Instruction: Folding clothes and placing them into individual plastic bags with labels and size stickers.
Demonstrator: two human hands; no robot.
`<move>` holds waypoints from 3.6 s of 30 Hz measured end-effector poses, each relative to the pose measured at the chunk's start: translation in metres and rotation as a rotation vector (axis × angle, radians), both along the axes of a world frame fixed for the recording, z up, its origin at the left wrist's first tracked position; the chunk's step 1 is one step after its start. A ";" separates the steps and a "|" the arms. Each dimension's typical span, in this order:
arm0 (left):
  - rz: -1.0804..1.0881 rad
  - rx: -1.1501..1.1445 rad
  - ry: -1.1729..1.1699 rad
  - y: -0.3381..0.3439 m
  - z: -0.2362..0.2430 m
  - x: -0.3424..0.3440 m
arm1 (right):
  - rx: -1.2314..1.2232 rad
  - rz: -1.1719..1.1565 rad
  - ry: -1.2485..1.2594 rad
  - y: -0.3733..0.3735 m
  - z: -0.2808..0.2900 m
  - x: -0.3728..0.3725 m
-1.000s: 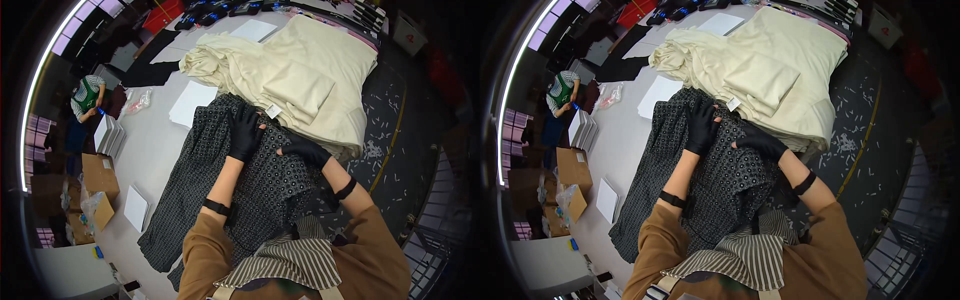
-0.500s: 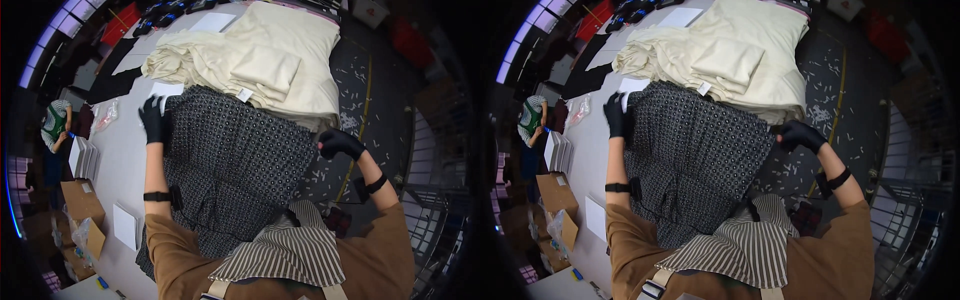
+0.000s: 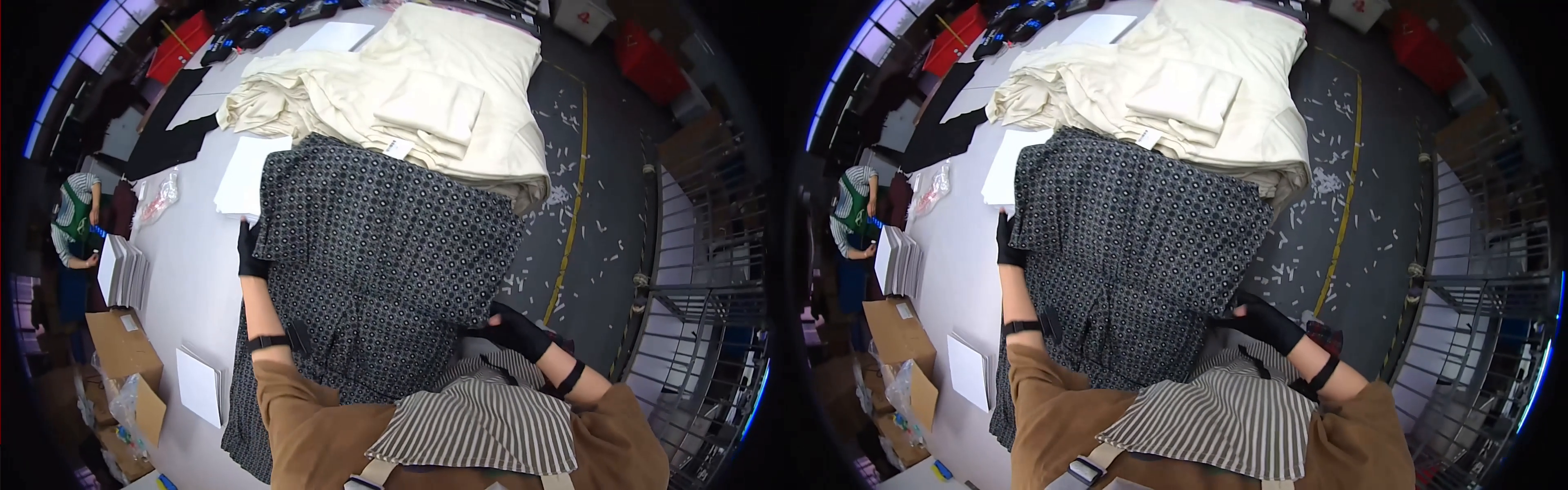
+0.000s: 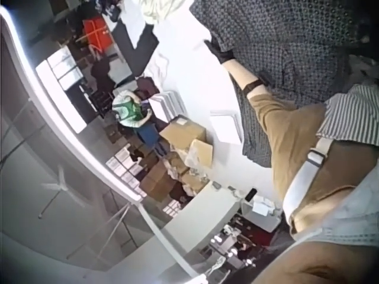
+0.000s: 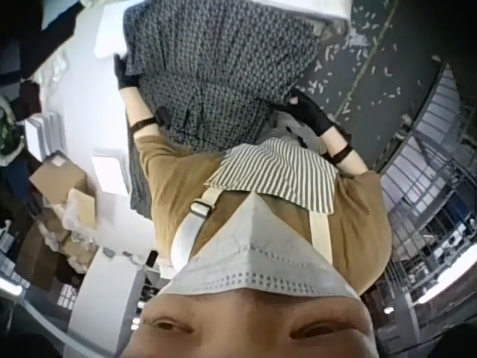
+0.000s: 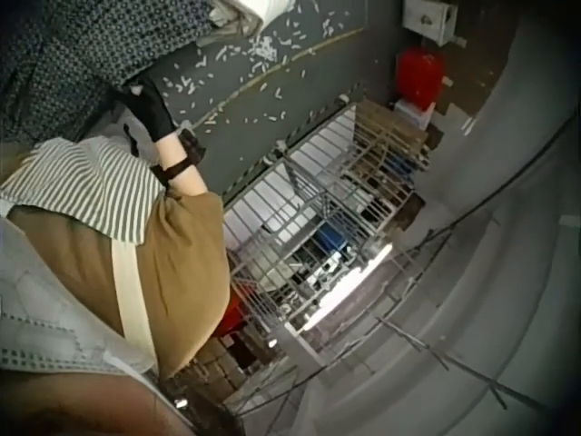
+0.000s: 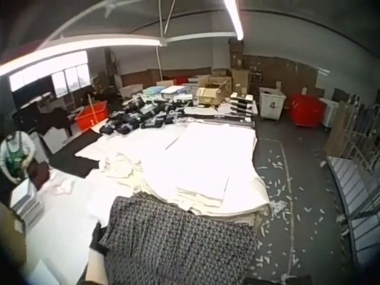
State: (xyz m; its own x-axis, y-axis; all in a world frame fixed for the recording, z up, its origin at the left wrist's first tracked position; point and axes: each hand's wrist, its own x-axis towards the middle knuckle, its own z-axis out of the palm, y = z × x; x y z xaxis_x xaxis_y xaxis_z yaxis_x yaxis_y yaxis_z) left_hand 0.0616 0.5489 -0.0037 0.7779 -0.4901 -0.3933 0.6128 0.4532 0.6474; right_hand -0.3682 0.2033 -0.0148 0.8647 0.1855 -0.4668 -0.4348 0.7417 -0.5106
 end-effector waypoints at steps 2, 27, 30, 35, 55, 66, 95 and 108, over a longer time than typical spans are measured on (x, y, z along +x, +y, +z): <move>-0.119 0.087 -0.094 0.007 0.011 0.033 | 0.125 -0.245 -0.018 0.002 0.034 0.018; 0.019 1.198 -1.312 -0.168 -0.017 -0.131 | -1.223 0.911 -0.866 0.001 0.089 0.331; -0.002 1.364 -1.096 -0.161 0.005 -0.140 | -1.401 0.880 -1.150 0.031 0.152 0.347; 0.127 1.323 -0.986 -0.145 0.005 -0.156 | -1.705 0.985 -1.848 -0.018 0.130 0.372; 0.367 1.617 -0.865 -0.225 0.030 -0.153 | -0.974 1.041 -1.568 -0.005 0.128 0.507; 0.364 1.558 -0.723 -0.220 0.005 -0.149 | -1.549 0.575 -2.177 0.117 -0.038 0.670; 0.364 1.560 -0.741 -0.225 0.001 -0.153 | -1.012 0.449 -1.397 0.122 -0.011 0.682; 0.318 1.445 -0.806 -0.209 0.016 -0.153 | -1.536 1.018 -1.872 -0.247 0.094 0.525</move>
